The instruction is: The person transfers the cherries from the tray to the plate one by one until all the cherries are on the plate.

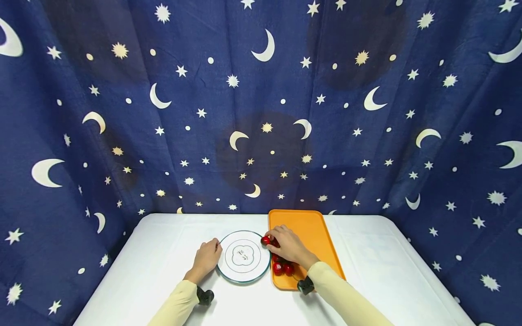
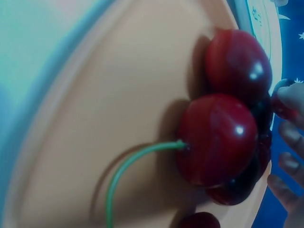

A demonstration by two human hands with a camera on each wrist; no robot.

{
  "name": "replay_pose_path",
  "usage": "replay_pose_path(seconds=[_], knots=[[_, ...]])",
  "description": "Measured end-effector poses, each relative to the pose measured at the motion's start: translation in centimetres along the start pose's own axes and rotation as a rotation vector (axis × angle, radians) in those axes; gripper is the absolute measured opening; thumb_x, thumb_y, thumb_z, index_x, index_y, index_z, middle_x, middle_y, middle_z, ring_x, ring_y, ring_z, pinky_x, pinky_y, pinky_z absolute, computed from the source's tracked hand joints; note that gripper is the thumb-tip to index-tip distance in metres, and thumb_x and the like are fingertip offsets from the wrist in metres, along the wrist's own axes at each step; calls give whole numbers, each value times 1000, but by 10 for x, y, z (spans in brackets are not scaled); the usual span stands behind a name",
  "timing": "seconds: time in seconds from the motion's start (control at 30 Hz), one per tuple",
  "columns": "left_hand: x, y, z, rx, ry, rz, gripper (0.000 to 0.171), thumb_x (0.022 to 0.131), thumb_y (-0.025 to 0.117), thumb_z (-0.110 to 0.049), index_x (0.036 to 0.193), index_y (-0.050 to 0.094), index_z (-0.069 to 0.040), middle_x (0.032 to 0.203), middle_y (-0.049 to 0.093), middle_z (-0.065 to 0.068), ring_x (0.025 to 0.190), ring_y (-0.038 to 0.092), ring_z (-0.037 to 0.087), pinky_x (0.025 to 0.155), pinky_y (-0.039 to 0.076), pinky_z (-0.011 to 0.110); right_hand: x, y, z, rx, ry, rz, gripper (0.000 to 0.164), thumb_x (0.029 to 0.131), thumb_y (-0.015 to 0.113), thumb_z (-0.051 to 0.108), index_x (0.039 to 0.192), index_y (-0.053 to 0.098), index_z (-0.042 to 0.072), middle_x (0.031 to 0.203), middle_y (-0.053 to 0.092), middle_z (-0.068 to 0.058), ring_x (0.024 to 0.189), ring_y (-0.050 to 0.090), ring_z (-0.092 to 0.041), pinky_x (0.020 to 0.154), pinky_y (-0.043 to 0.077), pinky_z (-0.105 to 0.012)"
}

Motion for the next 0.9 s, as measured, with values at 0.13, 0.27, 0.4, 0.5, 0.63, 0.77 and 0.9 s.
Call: replay_pose_path(seconds=[0.13, 0.27, 0.4, 0.5, 0.63, 0.77, 0.9], knots=[[-1, -3, 0, 2, 8, -3, 18, 103, 50, -16, 94, 63, -7, 78, 62, 6, 74, 45, 18, 67, 34, 33, 0, 3, 3, 0, 0, 13, 35, 90, 76, 35, 119, 71, 15, 112, 69, -3, 104, 53, -20, 97, 50, -45], [-2, -3, -1, -1, 7, -7, 18, 103, 50, -16, 93, 63, -7, 78, 61, 6, 74, 45, 19, 67, 34, 34, 1, 4, 6, -10, -7, 26, 36, 89, 76, 35, 120, 72, 16, 113, 70, -4, 104, 52, -20, 97, 48, -44], [-2, 1, -1, -7, 14, -36, 18, 101, 51, -16, 92, 62, -7, 77, 61, 6, 73, 44, 19, 67, 33, 33, 2, 6, 9, -13, -5, 37, 37, 90, 76, 35, 121, 72, 16, 117, 70, -5, 104, 51, -20, 98, 46, -44], [-2, 3, 0, -11, 26, -53, 16, 100, 52, -15, 92, 63, -6, 76, 60, 6, 73, 44, 19, 67, 33, 34, 3, 9, 12, -6, -3, 46, 36, 90, 75, 35, 121, 73, 17, 119, 70, -6, 106, 51, -21, 100, 45, -46], [-1, 6, 2, -16, 28, -48, 17, 100, 52, -16, 93, 63, -5, 77, 61, 6, 73, 45, 20, 67, 34, 34, 5, 11, 15, -5, -13, 53, 33, 91, 75, 35, 120, 73, 18, 118, 68, -5, 110, 51, -22, 102, 44, -47], [0, 7, 5, -14, 15, -26, 19, 101, 51, -18, 95, 64, -6, 78, 62, 6, 74, 45, 19, 68, 35, 34, 6, 13, 18, 8, -12, 64, 32, 93, 74, 35, 120, 73, 19, 120, 66, -4, 112, 50, -22, 103, 44, -46], [2, 2, 5, -4, 18, -12, 18, 102, 51, -17, 95, 64, -7, 78, 62, 6, 74, 45, 18, 67, 35, 34, 7, 13, 19, 14, -7, 69, 33, 93, 74, 34, 121, 73, 19, 122, 65, -5, 115, 50, -23, 104, 44, -46]])
Point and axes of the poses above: each hand's wrist, its own x-axis towards the middle knuckle, its own y-axis out of the palm, z = x × y, the point moved 2 cm from there along x, towards the middle knuckle
